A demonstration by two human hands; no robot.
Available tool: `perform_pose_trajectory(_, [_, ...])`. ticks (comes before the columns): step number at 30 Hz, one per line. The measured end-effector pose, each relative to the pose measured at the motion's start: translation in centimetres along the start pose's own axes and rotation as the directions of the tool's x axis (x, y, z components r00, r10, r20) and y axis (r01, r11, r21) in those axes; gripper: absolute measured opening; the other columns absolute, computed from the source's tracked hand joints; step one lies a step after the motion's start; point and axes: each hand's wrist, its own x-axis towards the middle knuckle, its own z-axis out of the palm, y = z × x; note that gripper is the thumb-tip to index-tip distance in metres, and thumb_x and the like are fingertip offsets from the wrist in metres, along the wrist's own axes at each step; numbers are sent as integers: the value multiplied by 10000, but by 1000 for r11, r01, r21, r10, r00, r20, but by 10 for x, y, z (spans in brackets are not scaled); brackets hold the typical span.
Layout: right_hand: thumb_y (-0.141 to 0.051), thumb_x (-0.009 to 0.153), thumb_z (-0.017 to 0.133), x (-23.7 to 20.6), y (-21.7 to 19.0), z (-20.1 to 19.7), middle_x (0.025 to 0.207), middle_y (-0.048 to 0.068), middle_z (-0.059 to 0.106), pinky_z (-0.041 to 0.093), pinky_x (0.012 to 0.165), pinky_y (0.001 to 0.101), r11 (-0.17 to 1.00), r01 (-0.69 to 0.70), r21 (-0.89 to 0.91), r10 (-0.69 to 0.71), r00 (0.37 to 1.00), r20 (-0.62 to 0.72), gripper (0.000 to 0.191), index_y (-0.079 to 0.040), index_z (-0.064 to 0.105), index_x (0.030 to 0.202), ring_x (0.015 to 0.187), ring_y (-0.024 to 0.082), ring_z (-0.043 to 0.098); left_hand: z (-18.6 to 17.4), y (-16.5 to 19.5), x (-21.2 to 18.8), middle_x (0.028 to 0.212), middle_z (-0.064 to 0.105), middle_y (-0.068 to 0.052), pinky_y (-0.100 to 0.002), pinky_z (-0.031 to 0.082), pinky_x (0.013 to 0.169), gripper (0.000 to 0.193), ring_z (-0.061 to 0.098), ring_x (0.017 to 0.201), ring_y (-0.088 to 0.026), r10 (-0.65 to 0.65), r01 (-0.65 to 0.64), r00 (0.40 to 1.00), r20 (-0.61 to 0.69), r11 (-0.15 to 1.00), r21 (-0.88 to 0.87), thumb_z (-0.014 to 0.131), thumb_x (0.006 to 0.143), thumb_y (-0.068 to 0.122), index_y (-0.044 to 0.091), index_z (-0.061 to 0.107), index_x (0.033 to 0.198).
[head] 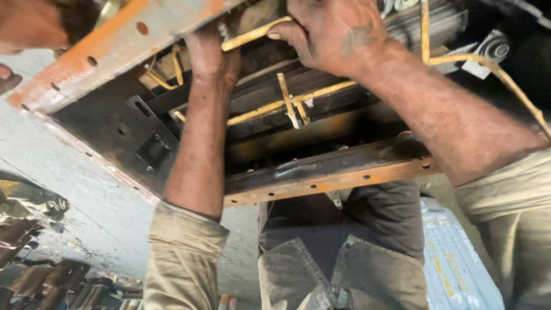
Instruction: The person sits on the floor with an orange metal enclosure across their lap and assembles its internal wiring. They use pliers to cut and bend wire, thread white wire through wooden support sticks, twist and fit small fittings by hand, and press components into place inside the enclosure while another person assists at the side.
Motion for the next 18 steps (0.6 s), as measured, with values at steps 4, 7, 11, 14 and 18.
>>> perform_pose_trajectory(4, [-356, 1038, 755, 12, 3, -2, 936, 101, 714, 540, 906, 489, 1000, 0, 8, 1, 995, -95, 317, -51, 728, 958, 937, 307, 676, 13, 12, -16, 1308, 647, -166, -561, 520, 1082, 527, 614, 1244, -352, -235, 283, 954, 184, 911, -301, 481, 1020, 474, 45, 581, 1309])
perform_pose_trajectory(7, [-418, 974, 782, 22, 2, -10, 910, 93, 729, 540, 899, 519, 997, -27, -68, 27, 1000, -4, 349, -77, 748, 906, 901, 314, 688, 19, 21, -29, 1317, 644, -192, -577, 516, 1083, 500, 609, 1247, -362, -200, 190, 980, -14, 948, -256, 484, 1052, 409, 1, 565, 1329])
perform_pose_trajectory(11, [-446, 871, 774, 41, -4, -18, 868, 114, 741, 534, 804, 512, 979, -203, -8, 202, 966, 162, 357, -90, 791, 883, 869, 351, 700, 16, 25, -29, 1338, 624, -169, -567, 494, 1130, 398, 596, 1255, -353, -191, 179, 978, -87, 976, -127, 598, 1022, 189, 40, 541, 1386])
perform_pose_trajectory(14, [-430, 911, 737, 53, -10, -16, 890, 121, 745, 538, 848, 511, 950, -309, -42, 305, 889, 342, 346, -89, 788, 941, 901, 338, 706, 13, 23, -9, 1392, 610, -180, -533, 474, 1183, 414, 593, 1310, -332, -199, 212, 977, 75, 891, -402, 585, 1082, 279, -4, 542, 1380])
perform_pose_trajectory(18, [-317, 880, 714, 57, -17, -11, 1063, 143, 734, 541, 841, 509, 979, -187, -74, 193, 978, 83, 318, -80, 772, 1084, 996, 354, 690, 22, 13, 20, 1422, 595, -169, -497, 443, 1198, 512, 585, 1324, -324, -200, 233, 972, 123, 765, -601, 576, 1010, 312, 53, 512, 1447])
